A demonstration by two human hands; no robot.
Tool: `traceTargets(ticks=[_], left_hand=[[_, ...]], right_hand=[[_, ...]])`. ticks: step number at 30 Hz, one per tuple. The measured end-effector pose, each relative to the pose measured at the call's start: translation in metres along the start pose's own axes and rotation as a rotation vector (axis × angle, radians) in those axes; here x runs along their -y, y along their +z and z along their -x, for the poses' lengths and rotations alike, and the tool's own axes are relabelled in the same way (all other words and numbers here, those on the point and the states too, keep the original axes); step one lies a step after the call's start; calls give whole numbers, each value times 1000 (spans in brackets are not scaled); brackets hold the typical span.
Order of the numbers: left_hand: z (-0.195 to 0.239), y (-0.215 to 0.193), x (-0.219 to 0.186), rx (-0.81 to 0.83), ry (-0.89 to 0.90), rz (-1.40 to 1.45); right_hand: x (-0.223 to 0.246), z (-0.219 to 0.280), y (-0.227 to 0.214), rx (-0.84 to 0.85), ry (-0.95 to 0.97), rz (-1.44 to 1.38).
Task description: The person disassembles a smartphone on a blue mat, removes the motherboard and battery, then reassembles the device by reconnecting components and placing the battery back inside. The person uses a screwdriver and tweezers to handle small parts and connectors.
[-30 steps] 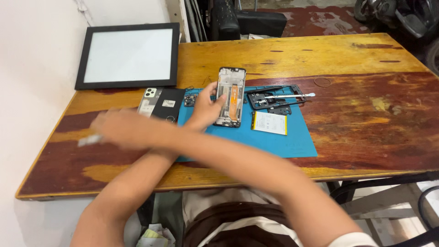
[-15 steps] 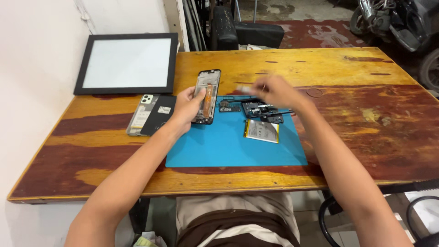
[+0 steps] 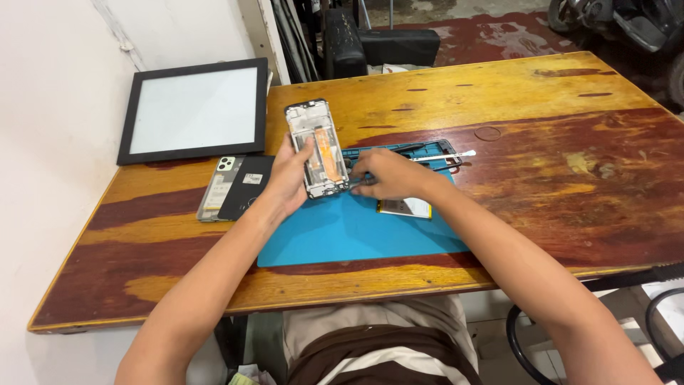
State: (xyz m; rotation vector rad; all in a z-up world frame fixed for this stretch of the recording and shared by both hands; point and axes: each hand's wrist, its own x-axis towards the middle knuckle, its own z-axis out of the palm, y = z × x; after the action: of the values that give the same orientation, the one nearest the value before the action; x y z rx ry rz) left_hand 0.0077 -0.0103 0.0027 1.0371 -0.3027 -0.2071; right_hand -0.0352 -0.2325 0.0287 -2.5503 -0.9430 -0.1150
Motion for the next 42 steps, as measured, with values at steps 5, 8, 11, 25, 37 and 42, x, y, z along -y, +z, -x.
traceTargets(ticks=[5,8,11,25,37,42], left_hand=[[6,7,5,14,35,-5],[8,10,14,38,31,68],[10,13,22,39,2,186],[15,20,-5,-29,23,-195],[-5,-22,-69,-113,-47,-465],[18,-5,-92,97,-390,-776]], right_hand=[[1,0,-4,-129,49,-390],[4,-3,5,-146,183,-553],[4,-6,10,-143,273,-676],[0,-3,9,-98,241,-782],[-28,7,-14,-248,22,56],[-18,1,-3,-86,102,158]])
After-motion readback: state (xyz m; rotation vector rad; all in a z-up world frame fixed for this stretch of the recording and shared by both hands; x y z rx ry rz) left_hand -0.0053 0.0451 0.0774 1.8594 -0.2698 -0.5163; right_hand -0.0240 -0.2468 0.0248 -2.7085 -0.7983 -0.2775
